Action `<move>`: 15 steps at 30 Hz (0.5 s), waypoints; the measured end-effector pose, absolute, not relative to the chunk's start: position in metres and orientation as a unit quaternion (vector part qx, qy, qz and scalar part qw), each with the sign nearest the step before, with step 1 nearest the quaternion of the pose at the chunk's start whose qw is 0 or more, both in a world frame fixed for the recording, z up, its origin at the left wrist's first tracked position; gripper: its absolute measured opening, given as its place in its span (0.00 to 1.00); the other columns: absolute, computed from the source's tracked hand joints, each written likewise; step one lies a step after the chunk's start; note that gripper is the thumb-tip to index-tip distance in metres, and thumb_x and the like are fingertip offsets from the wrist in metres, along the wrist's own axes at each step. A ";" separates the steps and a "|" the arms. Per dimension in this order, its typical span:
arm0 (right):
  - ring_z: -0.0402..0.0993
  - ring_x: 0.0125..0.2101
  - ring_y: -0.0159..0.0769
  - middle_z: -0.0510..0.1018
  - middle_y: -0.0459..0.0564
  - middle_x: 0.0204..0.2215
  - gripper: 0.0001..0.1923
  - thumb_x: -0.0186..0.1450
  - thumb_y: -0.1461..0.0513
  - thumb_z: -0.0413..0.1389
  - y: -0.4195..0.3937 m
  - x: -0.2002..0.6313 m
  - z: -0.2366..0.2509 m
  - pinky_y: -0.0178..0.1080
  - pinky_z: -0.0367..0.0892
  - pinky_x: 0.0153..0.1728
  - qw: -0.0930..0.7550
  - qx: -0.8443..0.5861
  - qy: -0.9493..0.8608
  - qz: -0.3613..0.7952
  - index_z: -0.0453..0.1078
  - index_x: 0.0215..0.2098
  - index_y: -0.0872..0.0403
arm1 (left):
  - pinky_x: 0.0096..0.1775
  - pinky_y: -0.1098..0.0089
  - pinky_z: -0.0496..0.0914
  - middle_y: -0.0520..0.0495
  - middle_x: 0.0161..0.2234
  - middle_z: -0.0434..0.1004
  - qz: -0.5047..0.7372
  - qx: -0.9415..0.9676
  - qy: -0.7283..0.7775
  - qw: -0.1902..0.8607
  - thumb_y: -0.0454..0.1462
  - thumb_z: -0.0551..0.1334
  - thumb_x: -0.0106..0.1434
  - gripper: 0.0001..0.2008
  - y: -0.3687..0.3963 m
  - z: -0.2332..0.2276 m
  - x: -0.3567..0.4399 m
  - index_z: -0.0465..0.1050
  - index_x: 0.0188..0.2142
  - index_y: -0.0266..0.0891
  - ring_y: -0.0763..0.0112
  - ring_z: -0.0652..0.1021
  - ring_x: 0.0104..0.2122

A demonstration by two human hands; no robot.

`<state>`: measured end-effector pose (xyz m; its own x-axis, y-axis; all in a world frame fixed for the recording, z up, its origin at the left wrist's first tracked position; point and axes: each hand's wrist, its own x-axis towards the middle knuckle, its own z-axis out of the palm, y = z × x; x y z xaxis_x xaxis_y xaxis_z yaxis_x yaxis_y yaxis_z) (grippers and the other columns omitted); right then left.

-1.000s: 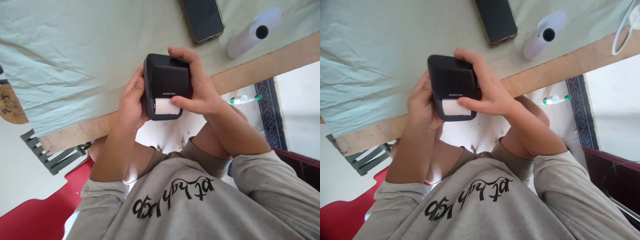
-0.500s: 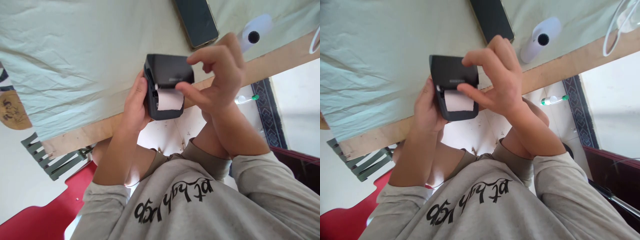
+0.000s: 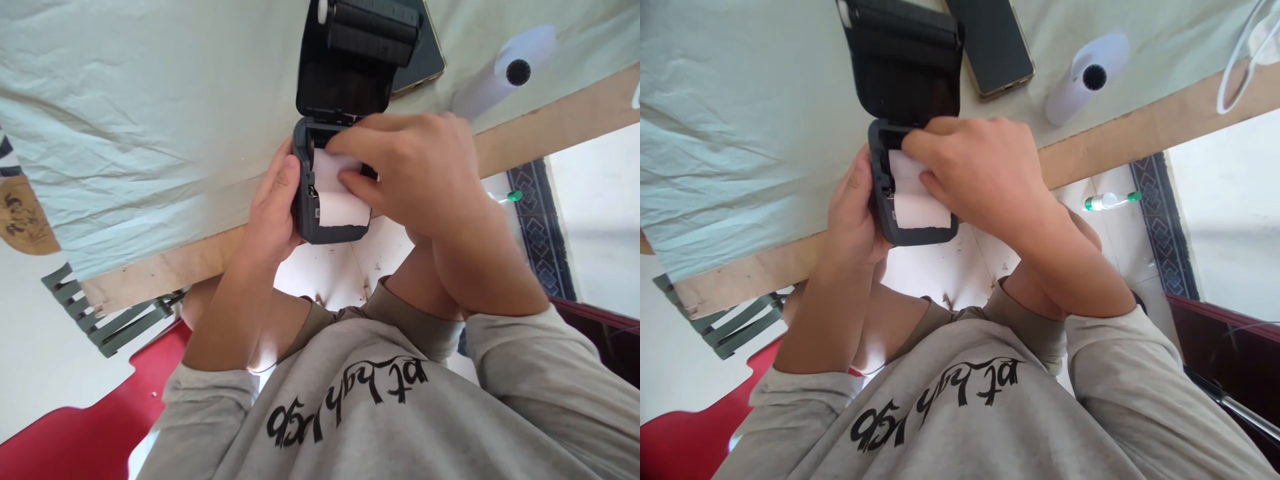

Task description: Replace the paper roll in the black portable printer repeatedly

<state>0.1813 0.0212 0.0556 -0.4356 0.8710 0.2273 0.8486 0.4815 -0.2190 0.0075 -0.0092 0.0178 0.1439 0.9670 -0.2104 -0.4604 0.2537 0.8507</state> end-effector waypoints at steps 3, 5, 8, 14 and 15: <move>0.68 0.23 0.36 0.78 0.41 0.25 0.07 0.59 0.58 0.61 0.023 0.182 0.063 0.39 0.60 0.22 0.160 -0.487 -0.853 0.101 0.69 0.36 0.41 | 0.62 0.52 0.71 0.54 0.52 0.79 0.494 0.336 0.404 0.692 0.49 0.59 0.70 0.14 -0.010 0.017 0.005 0.75 0.50 0.50 0.54 0.65 0.67; 0.67 0.23 0.37 0.76 0.41 0.23 0.10 0.56 0.59 0.62 0.025 0.184 0.066 0.40 0.63 0.23 0.178 -0.486 -0.844 0.141 0.68 0.36 0.41 | 0.60 0.52 0.73 0.54 0.54 0.78 0.484 0.343 0.415 0.690 0.53 0.59 0.68 0.17 -0.009 0.015 0.004 0.74 0.50 0.49 0.52 0.64 0.67; 0.67 0.22 0.34 0.79 0.40 0.29 0.14 0.54 0.60 0.61 0.030 0.192 0.066 0.40 0.64 0.24 0.207 -0.453 -0.834 0.238 0.69 0.39 0.44 | 0.57 0.54 0.75 0.49 0.54 0.78 0.484 0.364 0.426 0.672 0.54 0.62 0.65 0.21 -0.006 0.013 0.004 0.73 0.52 0.47 0.49 0.65 0.67; 0.59 0.18 0.32 0.68 0.42 0.24 0.24 0.47 0.48 0.58 0.048 0.210 0.036 0.37 0.54 0.14 0.491 -0.376 -0.592 0.517 0.61 0.39 0.46 | 0.55 0.59 0.77 0.50 0.54 0.77 0.497 0.342 0.427 0.674 0.50 0.64 0.65 0.21 -0.007 0.010 0.003 0.70 0.55 0.49 0.53 0.69 0.65; 0.56 0.16 0.32 0.64 0.41 0.22 0.25 0.46 0.46 0.56 0.050 0.212 0.029 0.38 0.51 0.12 0.526 -0.397 -0.541 0.523 0.60 0.39 0.45 | 0.54 0.59 0.77 0.50 0.54 0.77 0.496 0.339 0.427 0.676 0.50 0.64 0.65 0.21 -0.007 0.010 0.003 0.70 0.55 0.49 0.53 0.70 0.65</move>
